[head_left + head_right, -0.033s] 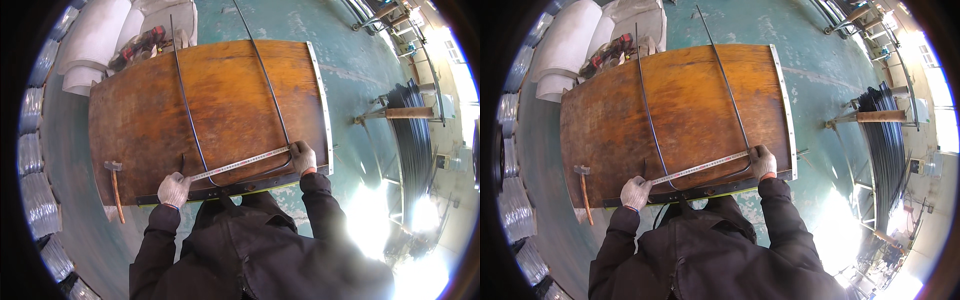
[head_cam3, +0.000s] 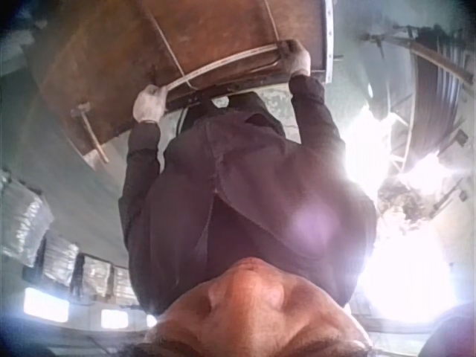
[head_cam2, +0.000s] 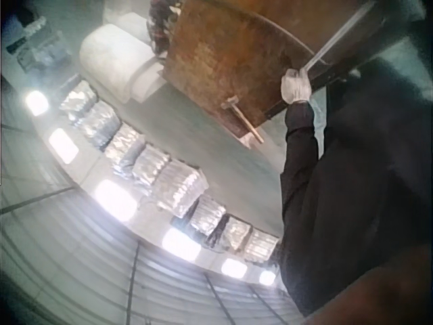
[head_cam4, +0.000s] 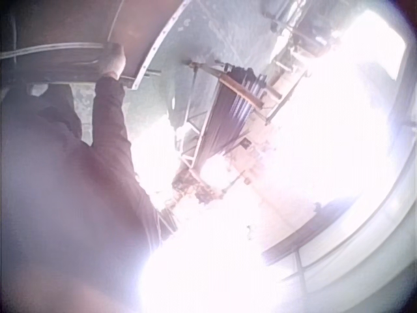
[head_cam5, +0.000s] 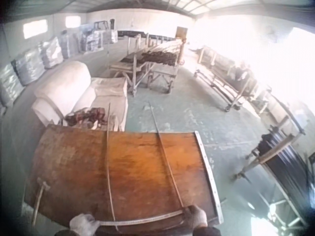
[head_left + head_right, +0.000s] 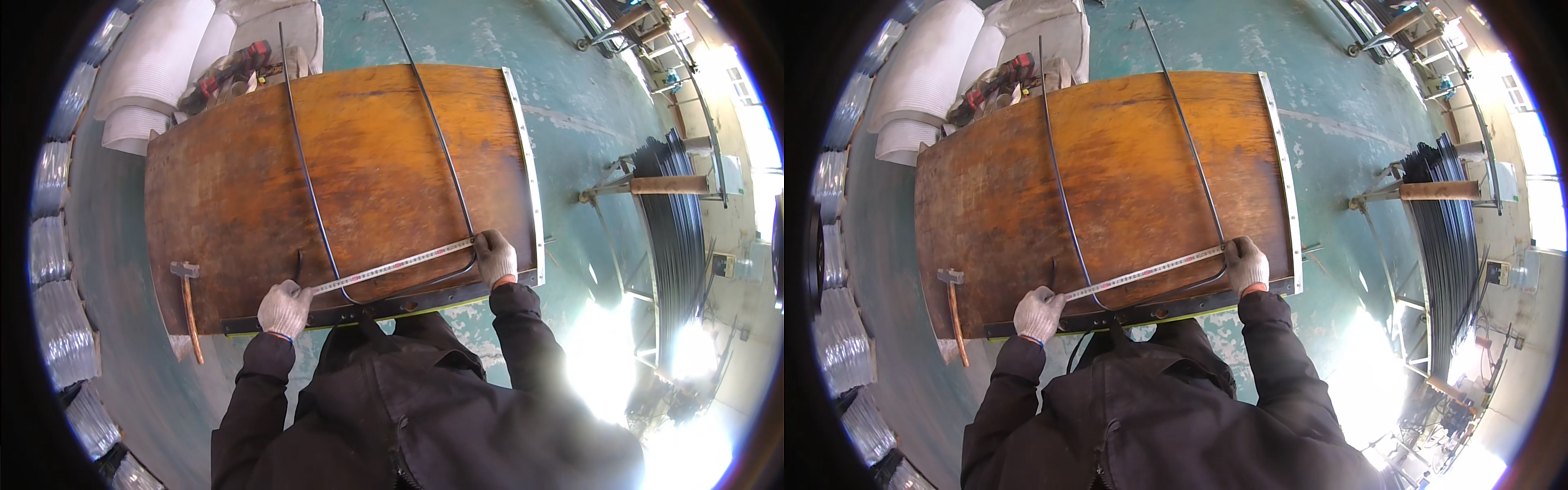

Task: The person feeds long metal rods into a bending machine, then removes the bent rods and stacks them. They measure the bent rods on a wooden table using a tape measure and hammer, then return to the machine to continue the process.

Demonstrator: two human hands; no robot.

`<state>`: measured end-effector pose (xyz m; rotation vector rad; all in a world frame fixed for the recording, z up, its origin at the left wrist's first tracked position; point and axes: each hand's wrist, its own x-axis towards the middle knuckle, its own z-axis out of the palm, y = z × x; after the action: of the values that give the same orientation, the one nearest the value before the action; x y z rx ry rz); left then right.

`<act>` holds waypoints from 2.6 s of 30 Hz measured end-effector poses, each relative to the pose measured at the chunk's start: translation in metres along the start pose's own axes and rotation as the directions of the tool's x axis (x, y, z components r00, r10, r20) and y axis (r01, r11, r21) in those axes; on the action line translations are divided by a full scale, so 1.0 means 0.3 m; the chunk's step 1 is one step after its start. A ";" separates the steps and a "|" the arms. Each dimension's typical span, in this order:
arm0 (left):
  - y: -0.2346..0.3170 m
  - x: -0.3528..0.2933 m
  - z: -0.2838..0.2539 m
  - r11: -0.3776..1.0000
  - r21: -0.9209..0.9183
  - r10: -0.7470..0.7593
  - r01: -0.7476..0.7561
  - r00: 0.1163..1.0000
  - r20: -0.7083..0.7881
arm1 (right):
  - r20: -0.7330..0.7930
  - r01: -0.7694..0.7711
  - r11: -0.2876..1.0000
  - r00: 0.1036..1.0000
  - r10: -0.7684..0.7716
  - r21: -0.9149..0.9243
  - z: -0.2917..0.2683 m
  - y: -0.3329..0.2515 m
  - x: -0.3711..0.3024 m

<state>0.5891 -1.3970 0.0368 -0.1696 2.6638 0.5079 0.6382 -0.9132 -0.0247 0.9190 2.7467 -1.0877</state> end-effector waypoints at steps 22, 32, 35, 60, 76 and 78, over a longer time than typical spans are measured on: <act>-0.055 0.020 0.017 0.996 0.069 -0.068 0.064 0.996 0.051 | -0.100 0.143 0.967 0.981 -0.167 -0.211 0.067 0.018 -0.065; -0.046 0.013 0.037 0.994 0.103 -0.026 0.030 0.999 -0.039 | -0.095 0.125 0.951 0.983 -0.157 -0.282 0.082 -0.034 -0.095; -0.048 0.006 0.042 0.997 0.078 -0.016 0.021 0.998 -0.061 | -0.096 0.144 0.947 0.979 -0.178 -0.287 0.085 -0.030 -0.093; -0.021 0.001 0.050 0.991 0.133 -0.022 0.032 0.997 -0.071 | -0.108 0.240 0.890 0.947 -0.303 -0.388 0.110 0.041 -0.055; -0.090 -0.011 0.091 0.992 -0.057 0.096 -0.116 0.956 -0.277 | -0.175 0.146 0.944 0.963 -0.204 -0.295 0.120 0.026 -0.072; -0.108 -0.016 0.096 0.974 -0.155 0.127 -0.167 0.962 -0.241 | -0.174 0.105 0.953 0.972 -0.159 -0.286 0.116 0.008 -0.083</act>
<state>0.6108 -1.4160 0.0040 -0.0849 2.8698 0.8159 0.6543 -0.9467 -0.0462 0.8528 3.0547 -0.6313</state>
